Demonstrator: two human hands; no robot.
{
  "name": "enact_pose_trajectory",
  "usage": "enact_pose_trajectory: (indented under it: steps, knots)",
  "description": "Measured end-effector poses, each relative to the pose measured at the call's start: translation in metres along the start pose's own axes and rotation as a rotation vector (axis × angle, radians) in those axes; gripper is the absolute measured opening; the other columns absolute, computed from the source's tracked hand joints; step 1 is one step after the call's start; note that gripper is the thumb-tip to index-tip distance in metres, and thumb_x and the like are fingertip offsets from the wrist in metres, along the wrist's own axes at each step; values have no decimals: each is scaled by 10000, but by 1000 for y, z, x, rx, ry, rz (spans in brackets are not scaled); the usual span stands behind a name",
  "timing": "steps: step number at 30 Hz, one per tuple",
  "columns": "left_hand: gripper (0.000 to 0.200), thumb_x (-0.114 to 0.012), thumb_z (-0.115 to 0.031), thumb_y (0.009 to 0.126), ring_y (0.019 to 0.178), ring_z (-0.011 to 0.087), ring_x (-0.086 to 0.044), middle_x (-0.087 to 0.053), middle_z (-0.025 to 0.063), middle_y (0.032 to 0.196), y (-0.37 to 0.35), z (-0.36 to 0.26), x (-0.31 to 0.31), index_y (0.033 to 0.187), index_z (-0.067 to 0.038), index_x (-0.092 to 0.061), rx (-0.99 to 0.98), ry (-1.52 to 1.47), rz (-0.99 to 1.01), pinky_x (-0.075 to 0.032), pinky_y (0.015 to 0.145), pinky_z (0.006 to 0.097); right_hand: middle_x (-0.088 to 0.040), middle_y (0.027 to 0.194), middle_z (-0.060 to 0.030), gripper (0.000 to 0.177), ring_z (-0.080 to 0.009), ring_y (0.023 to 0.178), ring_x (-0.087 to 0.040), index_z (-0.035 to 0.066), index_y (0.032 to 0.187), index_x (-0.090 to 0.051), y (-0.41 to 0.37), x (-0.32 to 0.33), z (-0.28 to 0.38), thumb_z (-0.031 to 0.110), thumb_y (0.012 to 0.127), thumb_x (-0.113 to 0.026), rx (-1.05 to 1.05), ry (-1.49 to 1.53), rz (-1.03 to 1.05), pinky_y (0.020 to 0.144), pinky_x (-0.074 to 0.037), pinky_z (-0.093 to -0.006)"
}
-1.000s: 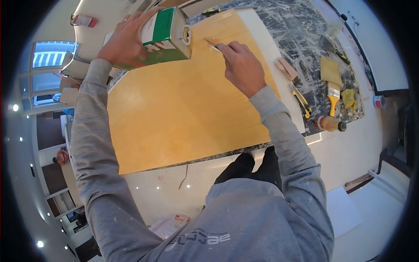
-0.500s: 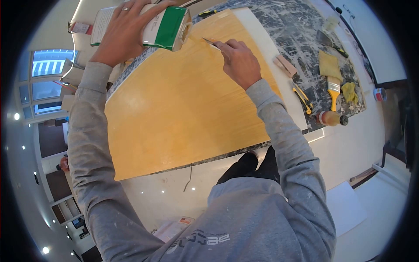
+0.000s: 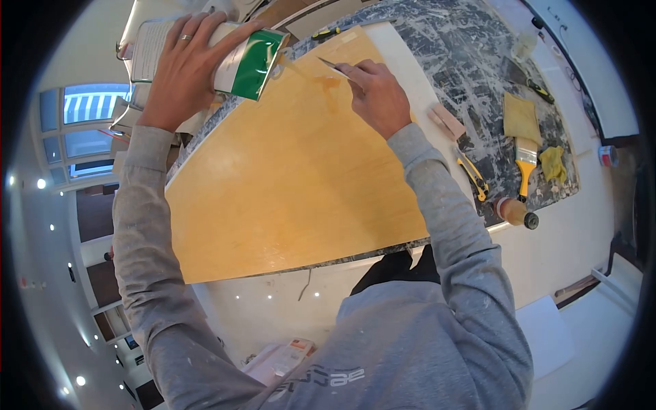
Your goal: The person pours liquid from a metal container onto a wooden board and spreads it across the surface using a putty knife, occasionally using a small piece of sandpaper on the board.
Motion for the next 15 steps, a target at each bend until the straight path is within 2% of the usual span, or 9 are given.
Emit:
enact_pose_trajectory:
  steps: [10,15]
  knots:
    - [787,-798,-167,802,1335,316,-486,-556,99,1349,16,-1,12,1510,-352,-508,24,66,41,-314,1199,483,-668,919,-100,290,-324,897,-644,116,1167,-741,15,-11,-8,62,900,-642,-17,109,-17,751,-550,-439]
    - [795,-831,-273,789,1349,312,-479,-549,93,1367,19,-2,20,1510,-356,-508,19,118,99,-296,1214,490,-658,909,-115,259,-334,899,-650,94,1128,-747,22,-8,-1,75,905,-617,-83,281,5,763,-547,-449]
Point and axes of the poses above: each hand's wrist, its own y-axis towards the middle knuckle, its own x-axis out of the back of the hand, z = x × y, the point moved 6 cm from there along y, towards the middle knuckle
